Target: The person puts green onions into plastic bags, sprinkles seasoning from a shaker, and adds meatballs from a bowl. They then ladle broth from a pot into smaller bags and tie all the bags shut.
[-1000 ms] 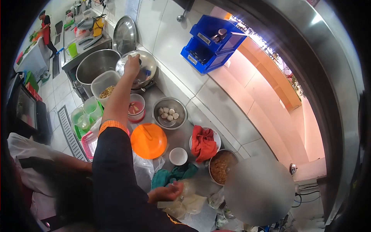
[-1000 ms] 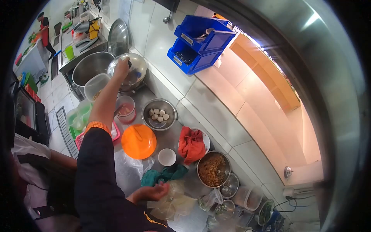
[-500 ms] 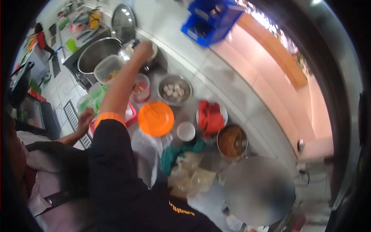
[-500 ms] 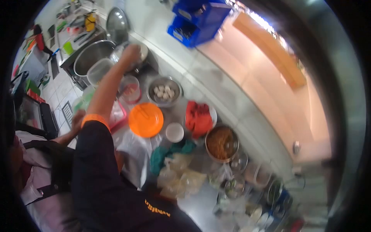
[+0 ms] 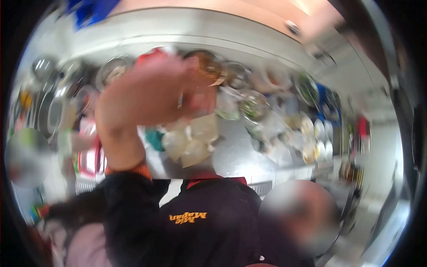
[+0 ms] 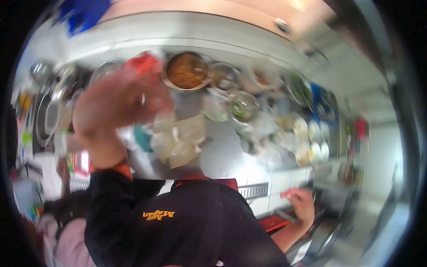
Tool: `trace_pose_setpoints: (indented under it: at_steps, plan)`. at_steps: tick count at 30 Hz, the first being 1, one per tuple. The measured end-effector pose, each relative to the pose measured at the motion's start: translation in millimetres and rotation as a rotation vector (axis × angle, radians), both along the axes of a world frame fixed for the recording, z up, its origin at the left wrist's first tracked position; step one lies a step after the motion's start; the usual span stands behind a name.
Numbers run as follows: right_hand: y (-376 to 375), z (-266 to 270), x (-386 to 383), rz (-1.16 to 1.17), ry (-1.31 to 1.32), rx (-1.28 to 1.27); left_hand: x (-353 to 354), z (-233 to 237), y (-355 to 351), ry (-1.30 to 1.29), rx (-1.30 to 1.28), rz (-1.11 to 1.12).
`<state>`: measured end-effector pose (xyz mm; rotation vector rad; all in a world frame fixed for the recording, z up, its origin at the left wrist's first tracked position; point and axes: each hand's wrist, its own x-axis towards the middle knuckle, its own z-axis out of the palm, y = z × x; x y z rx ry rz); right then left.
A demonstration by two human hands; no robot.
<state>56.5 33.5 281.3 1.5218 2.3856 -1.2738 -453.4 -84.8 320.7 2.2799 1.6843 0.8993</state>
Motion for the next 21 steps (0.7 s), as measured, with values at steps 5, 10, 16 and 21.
trace_pose_setpoints:
  at_steps: [5,10,16,21]
  plan:
    - [4,6,37,-0.192,0.204,-0.162,115,-75,21,-0.343,-0.443,-0.484]
    - [72,-19,81,-0.068,0.247,-0.161,227,-174,54,-0.709,-0.838,-0.027]
    - [180,-95,35,0.273,0.366,-0.232,296,-355,144,-0.154,-0.513,0.700]
    - [192,-230,18,0.640,-0.063,0.248,347,-324,165,-0.464,-0.649,0.746]
